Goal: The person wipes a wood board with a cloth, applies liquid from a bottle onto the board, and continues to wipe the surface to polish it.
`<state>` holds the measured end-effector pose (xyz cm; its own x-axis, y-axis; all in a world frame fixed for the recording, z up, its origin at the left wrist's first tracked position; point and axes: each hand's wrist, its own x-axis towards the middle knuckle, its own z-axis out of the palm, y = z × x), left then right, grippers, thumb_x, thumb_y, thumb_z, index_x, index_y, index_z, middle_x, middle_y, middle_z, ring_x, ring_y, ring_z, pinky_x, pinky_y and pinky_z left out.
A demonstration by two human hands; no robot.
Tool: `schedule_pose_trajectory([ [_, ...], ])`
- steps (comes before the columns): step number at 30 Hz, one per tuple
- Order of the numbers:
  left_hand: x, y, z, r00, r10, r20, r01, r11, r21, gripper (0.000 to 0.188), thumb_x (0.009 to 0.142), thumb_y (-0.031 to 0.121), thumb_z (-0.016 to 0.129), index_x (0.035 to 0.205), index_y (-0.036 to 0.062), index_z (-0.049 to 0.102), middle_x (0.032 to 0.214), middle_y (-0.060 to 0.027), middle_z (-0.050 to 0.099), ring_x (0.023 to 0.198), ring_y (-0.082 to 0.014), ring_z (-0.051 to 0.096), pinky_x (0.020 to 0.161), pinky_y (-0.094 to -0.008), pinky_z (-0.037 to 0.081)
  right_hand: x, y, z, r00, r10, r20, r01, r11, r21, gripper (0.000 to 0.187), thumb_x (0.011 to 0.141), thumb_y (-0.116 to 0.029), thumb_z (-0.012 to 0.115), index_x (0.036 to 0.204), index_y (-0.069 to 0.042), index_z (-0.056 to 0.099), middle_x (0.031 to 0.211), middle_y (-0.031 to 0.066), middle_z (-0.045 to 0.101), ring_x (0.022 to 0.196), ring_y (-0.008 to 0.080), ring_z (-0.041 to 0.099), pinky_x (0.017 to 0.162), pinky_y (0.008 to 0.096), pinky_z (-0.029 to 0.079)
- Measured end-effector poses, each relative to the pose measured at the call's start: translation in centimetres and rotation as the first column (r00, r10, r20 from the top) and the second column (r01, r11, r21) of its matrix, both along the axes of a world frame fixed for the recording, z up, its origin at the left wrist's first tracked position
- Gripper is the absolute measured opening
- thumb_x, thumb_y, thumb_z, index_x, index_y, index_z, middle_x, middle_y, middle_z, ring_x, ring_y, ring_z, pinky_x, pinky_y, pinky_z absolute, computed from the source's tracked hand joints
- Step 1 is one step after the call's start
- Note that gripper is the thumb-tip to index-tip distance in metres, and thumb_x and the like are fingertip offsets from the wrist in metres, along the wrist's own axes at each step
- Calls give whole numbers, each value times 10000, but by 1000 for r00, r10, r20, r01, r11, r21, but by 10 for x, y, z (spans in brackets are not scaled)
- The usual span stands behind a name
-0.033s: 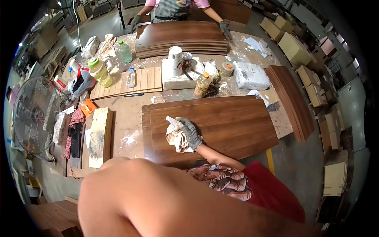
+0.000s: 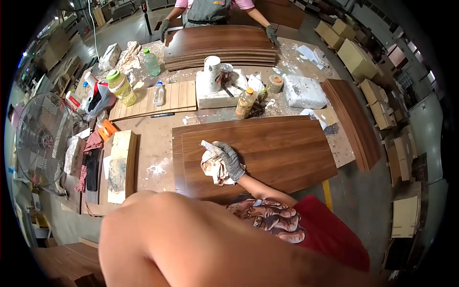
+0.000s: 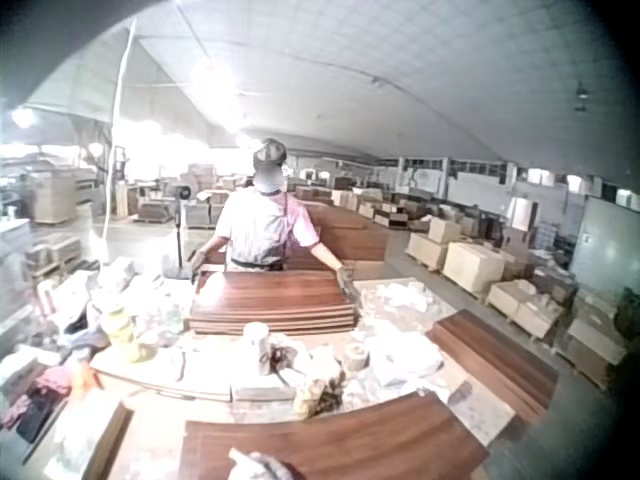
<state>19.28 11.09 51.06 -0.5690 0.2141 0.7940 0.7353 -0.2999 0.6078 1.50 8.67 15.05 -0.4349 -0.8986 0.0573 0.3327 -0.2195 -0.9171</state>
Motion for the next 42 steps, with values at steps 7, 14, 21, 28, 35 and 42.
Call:
schedule_pose_trajectory([
  [7,5,-4,-3,1000,-15,-16,15,1000,-8,212,985,82,600,1148,-35,670,1262,-164,599,1172,-288,572,960,-380,487,2,1,11,999,19,47,-20,1000,14,384,993,-215,611,1314,-9,568,1182,38,619,1060,126,583,980,290,463],
  [14,8,-17,-4,997,-61,-54,61,998,-12,212,987,82,598,1147,-41,664,1268,-174,600,1179,-310,571,964,-400,490,-6,5,4,1000,22,13,-21,999,-31,395,993,-175,606,1346,-10,543,1253,61,602,1141,159,561,1029,289,436],
  [21,21,-33,-10,992,-87,-89,88,996,8,212,988,82,597,1146,-46,659,1275,-184,601,1187,-331,571,967,-420,493,-1,1,1,998,-14,55,14,1000,-11,363,999,-147,578,1331,-3,553,1243,66,619,1137,152,572,999,288,464],
  [28,26,-36,-19,996,-58,-72,62,997,50,213,989,81,596,1144,-52,654,1281,-194,603,1194,-353,571,971,-439,497,3,2,1,999,42,-16,-42,999,-34,439,995,-274,604,1347,-20,541,1257,51,591,1164,162,536,1027,292,421],
  [35,18,-33,-30,997,-65,-32,67,996,55,213,990,81,594,1143,-58,648,1287,-204,604,1201,-374,571,975,-459,500,-4,7,3,998,5,-57,-7,999,-40,456,989,-283,601,1347,-9,537,1279,77,588,1201,188,531,1047,308,410],
  [42,23,-18,-49,996,47,81,-51,997,54,214,992,81,593,1141,-64,643,1294,-214,605,1209,-396,571,978,-479,504,3,5,15,999,25,48,-27,999,40,393,1002,-220,590,1335,-17,549,1271,66,604,1181,160,557,1043,301,431],
])
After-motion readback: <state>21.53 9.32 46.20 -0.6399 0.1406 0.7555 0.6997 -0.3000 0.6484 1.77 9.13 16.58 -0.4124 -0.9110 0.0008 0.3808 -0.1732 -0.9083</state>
